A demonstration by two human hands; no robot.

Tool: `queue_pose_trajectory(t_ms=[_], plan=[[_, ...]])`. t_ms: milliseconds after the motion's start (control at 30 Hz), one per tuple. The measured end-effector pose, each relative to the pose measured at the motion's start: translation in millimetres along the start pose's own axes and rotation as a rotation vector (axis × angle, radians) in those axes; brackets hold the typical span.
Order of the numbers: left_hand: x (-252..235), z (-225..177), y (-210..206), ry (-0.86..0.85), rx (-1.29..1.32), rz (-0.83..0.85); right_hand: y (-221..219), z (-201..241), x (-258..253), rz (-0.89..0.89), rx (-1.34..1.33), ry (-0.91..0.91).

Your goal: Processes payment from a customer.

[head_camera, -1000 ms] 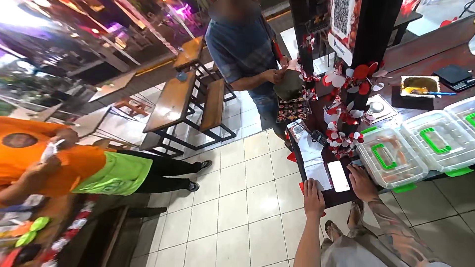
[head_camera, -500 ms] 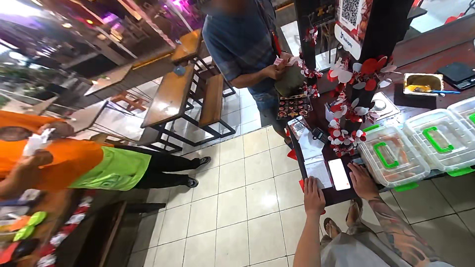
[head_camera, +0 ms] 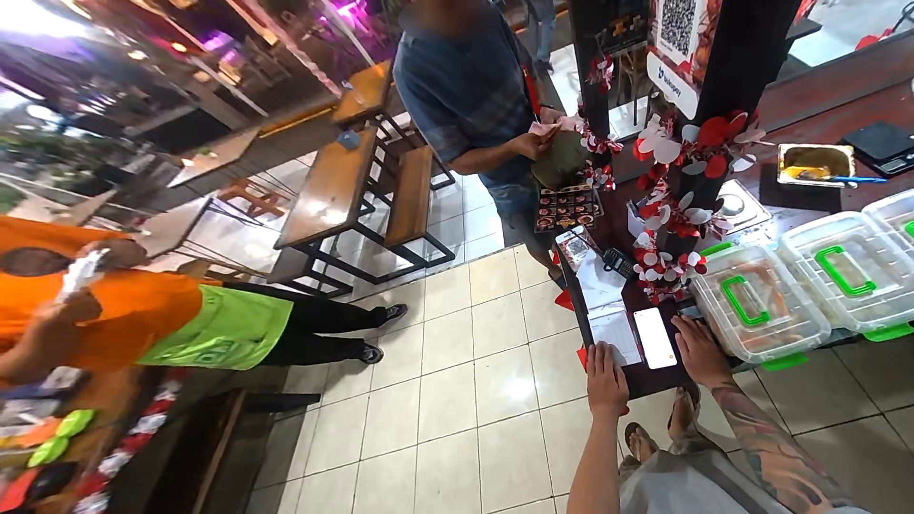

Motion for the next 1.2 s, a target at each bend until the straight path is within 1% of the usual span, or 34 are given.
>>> queue_pose_trajectory(t_ms=[433,533,567,600,633,700,767,800,867,933,1000,1067,1200], plan=[[1.5,-2.6,3.0,-0.002,0.016,-0.001,3.6,0.8,4.3,-0.052,-0.019,0.028],[3.1,-2.4,4.1,-0.002,0.019,0.009,11.0,10.4,13.3,-0.187,-0.152,0.122],[1.2,-2.2,4.7,0.000,0.028,0.014,17.6,23.1,11.9,-0.225,-0.233,0.150],[0.1,-1.6,6.1,-0.002,0.040,0.021,26.3,42.5,7.6,-0.225,-0.323,0.160],[1.4,-1.1,7.0,-0.007,0.060,0.028,35.8,66.0,0.8,-0.168,-0.428,0.132],[3.0,-0.4,5.2,-0.005,0.085,0.036,43.6,110.7,-31.5,0.024,-0.712,-0.032],[2.0,-0.2,4.6,0.007,0.079,0.050,27.9,139.7,-79.4,0.223,-1.017,-0.193],[1.6,0.3,3.9,0.019,0.063,0.064,16.2,151.5,-103.8,0.274,-1.112,-0.256],[-0.6,0.8,2.5,0.036,0.056,0.089,-8.5,169.7,-153.1,0.269,-1.205,-0.374],[-0.2,0.0,2.3,0.042,0.059,0.091,-21.8,178.1,-183.8,0.299,-1.102,-0.455],[1.0,-0.7,2.6,0.061,0.066,0.103,-31.7,174.1,-197.7,0.329,-0.947,-0.482],[0.4,-1.2,2.4,0.072,0.083,0.104,-40.0,167.3,-206.2,0.345,-0.822,-0.455],[3.4,-1.7,1.6,0.074,0.108,0.095,-53.7,158.7,-216.1,0.309,-0.735,-0.429]])
Point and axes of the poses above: each hand's wrist, its own x-axis away from the middle knuckle, its own y-axis out of the back of the hand, z = x × y, the point moved 2 cm from there along -x, towards the middle knuckle, and after that the axes turned 1 degree about -y, right-handed, at the moved point
